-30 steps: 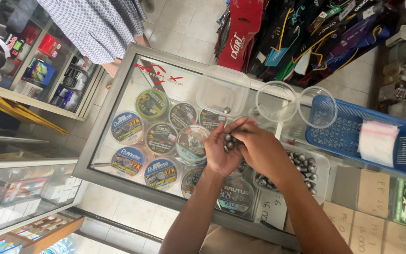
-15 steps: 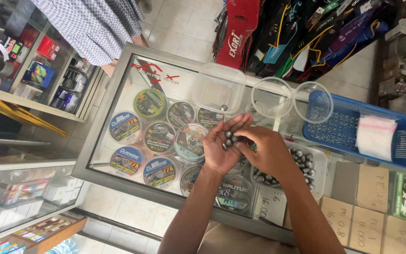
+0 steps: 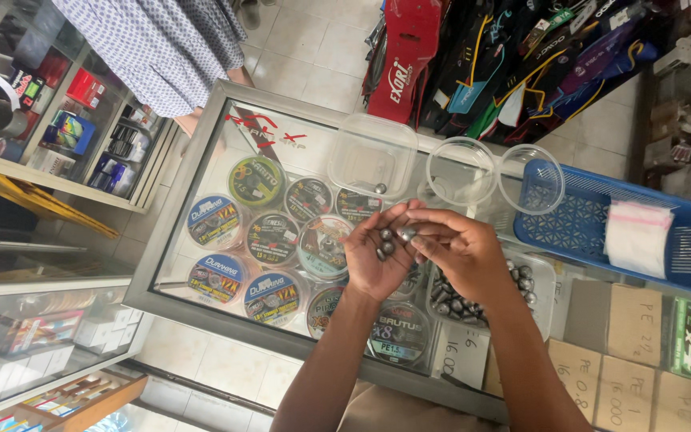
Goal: The person sorts small, silver, bullet-shaped fishing weights from a large plastic container into two smaller clear plastic containers. They scoop the weights into their hand and transfer them one by one into the smaller containers, which are placed on a glass display counter.
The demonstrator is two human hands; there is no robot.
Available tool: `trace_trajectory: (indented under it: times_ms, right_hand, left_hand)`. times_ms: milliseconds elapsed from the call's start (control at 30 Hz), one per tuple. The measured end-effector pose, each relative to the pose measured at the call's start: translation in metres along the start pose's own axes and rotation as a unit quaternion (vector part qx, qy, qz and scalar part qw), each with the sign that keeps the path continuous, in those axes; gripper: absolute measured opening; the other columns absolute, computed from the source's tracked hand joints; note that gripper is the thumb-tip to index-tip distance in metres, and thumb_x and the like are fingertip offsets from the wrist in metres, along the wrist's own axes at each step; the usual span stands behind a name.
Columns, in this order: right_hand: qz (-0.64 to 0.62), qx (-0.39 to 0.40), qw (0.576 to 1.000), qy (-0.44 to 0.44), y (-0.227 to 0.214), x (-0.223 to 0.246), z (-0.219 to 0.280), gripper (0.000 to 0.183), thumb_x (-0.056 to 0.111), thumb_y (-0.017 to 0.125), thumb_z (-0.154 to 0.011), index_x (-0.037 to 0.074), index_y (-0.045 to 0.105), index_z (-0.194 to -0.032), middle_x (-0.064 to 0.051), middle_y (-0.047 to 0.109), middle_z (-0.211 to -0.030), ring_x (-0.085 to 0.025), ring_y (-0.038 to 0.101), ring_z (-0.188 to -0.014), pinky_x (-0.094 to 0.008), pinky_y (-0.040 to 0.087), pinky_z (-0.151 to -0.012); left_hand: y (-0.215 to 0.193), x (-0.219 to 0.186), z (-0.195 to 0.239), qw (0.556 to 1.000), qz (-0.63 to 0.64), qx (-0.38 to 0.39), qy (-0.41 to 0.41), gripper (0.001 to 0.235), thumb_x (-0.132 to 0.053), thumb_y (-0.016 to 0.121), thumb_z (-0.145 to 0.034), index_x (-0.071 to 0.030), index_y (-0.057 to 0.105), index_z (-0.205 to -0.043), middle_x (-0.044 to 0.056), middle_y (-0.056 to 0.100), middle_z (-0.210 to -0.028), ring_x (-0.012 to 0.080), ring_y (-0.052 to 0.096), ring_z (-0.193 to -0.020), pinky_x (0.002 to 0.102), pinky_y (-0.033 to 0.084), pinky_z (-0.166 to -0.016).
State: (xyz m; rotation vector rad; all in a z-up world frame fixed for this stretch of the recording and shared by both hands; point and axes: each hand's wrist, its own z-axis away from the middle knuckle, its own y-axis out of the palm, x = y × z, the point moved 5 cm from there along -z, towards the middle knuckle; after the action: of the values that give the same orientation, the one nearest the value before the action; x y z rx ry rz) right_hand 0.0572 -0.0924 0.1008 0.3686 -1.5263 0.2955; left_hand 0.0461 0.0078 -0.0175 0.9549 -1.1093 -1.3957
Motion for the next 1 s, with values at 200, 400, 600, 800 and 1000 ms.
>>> trace_trajectory:
  times_ms: [200, 400, 600, 800, 1000]
  right_hand:
    - [0.034, -0.015, 0.999, -0.013, 0.008, 0.038, -0.007, 0.033, -0.002, 0.069, -0.078, -0.008, 0.064, -0.110, -0.023, 0.071, -0.088, -0.021, 0.068, -0.067, -0.035, 0.059, -0.060]
    - [0.294, 0.035, 0.948, -0.116, 0.008, 0.100, -0.038, 0.029, 0.004, 0.066, -0.081, 0.000, 0.069, -0.109, -0.020, 0.070, -0.090, -0.028, 0.068, -0.067, -0.028, 0.051, -0.047]
    - [0.556, 0.207, 0.800, -0.090, 0.046, 0.068, -0.106, 0.021, 0.009, 0.064, -0.077, 0.014, 0.071, -0.096, -0.014, 0.071, -0.086, -0.038, 0.067, -0.082, -0.051, 0.054, -0.071]
    - [0.646, 0.241, 0.724, 0.007, 0.058, -0.028, -0.163, 0.020, 0.007, 0.069, -0.073, 0.020, 0.073, -0.088, -0.016, 0.070, -0.088, -0.038, 0.067, -0.085, -0.045, 0.054, -0.070]
    - [0.652, 0.253, 0.711, 0.075, 0.056, -0.053, -0.173, 0.025, 0.004, 0.072, -0.072, 0.020, 0.072, -0.090, -0.016, 0.069, -0.094, -0.038, 0.066, -0.087, -0.046, 0.054, -0.070]
  left_hand:
    - [-0.004, -0.001, -0.001, 0.999, 0.036, -0.011, -0.005, 0.043, -0.027, 0.048, -0.090, 0.007, 0.064, -0.111, 0.026, 0.064, -0.111, 0.0372, 0.064, -0.101, 0.050, 0.053, -0.088]
    - [0.008, -0.001, 0.006, 0.999, 0.041, -0.033, -0.004, 0.043, -0.027, 0.050, -0.086, 0.009, 0.066, -0.103, 0.027, 0.063, -0.112, 0.0381, 0.058, -0.113, 0.052, 0.042, -0.104]
    - [0.014, -0.002, 0.010, 0.999, 0.035, -0.041, 0.002, 0.042, -0.028, 0.051, -0.085, 0.008, 0.067, -0.098, 0.026, 0.064, -0.110, 0.0379, 0.058, -0.114, 0.052, 0.041, -0.105]
    - [0.013, -0.008, 0.010, 0.997, 0.045, -0.053, 0.011, 0.042, -0.027, 0.051, -0.083, 0.008, 0.067, -0.099, 0.026, 0.063, -0.111, 0.0368, 0.058, -0.115, 0.052, 0.040, -0.106]
    - [0.013, -0.010, 0.011, 0.997, 0.051, -0.059, 0.016, 0.041, -0.025, 0.053, -0.084, 0.009, 0.067, -0.100, 0.027, 0.062, -0.110, 0.0364, 0.058, -0.114, 0.052, 0.040, -0.107]
